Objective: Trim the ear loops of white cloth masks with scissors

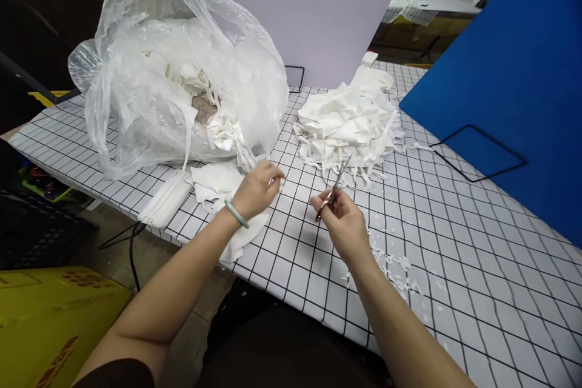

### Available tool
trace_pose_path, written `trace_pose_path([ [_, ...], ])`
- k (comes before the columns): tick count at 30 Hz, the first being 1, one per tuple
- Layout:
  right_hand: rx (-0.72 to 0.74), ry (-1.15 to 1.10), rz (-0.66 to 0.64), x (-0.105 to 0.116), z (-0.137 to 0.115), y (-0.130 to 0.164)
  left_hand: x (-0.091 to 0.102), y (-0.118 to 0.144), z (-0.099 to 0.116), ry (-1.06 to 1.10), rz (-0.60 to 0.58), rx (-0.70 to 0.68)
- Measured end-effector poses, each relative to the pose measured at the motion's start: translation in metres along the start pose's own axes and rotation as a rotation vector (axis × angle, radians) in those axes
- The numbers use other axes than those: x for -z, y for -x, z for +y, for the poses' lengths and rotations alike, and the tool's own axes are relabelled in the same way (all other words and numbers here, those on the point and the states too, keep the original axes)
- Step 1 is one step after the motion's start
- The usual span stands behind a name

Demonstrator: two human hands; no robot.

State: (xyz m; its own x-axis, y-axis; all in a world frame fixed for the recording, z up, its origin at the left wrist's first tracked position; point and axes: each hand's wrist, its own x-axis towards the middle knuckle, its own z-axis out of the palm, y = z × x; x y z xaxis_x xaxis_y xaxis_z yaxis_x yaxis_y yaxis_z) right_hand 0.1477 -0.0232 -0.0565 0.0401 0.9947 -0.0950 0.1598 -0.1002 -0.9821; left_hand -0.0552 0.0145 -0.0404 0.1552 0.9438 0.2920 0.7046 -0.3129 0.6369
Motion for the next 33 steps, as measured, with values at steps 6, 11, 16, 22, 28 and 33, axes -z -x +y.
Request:
trace_pose_path([
  [6,0.039,-0.293,0.016,0.007,0.001,0.001,0.047,0.008,0.057,0.784,0.053,-0.212],
  [11,0.013,-0.468,-0.318,-0.009,0.01,0.014,0.029,0.08,0.089,0.971,-0.37,-0.108],
  [16,-0.159,-0.388,-0.411,-0.024,0.023,0.025,-0.004,0.123,0.079,0.993,-0.726,-0.054],
  [22,-0.109,-0.355,-0.362,-0.01,0.021,0.023,-0.022,0.137,0.048,1.417,-0.299,0.754],
  [28,0.071,-0.078,-0.439,-0.026,0.021,0.016,-0.016,0.157,0.039,1.006,-0.273,0.857],
  [33,0.058,0.083,-0.348,-0.073,0.019,0.011,-0.013,0.155,0.014,0.438,-0.009,0.642],
])
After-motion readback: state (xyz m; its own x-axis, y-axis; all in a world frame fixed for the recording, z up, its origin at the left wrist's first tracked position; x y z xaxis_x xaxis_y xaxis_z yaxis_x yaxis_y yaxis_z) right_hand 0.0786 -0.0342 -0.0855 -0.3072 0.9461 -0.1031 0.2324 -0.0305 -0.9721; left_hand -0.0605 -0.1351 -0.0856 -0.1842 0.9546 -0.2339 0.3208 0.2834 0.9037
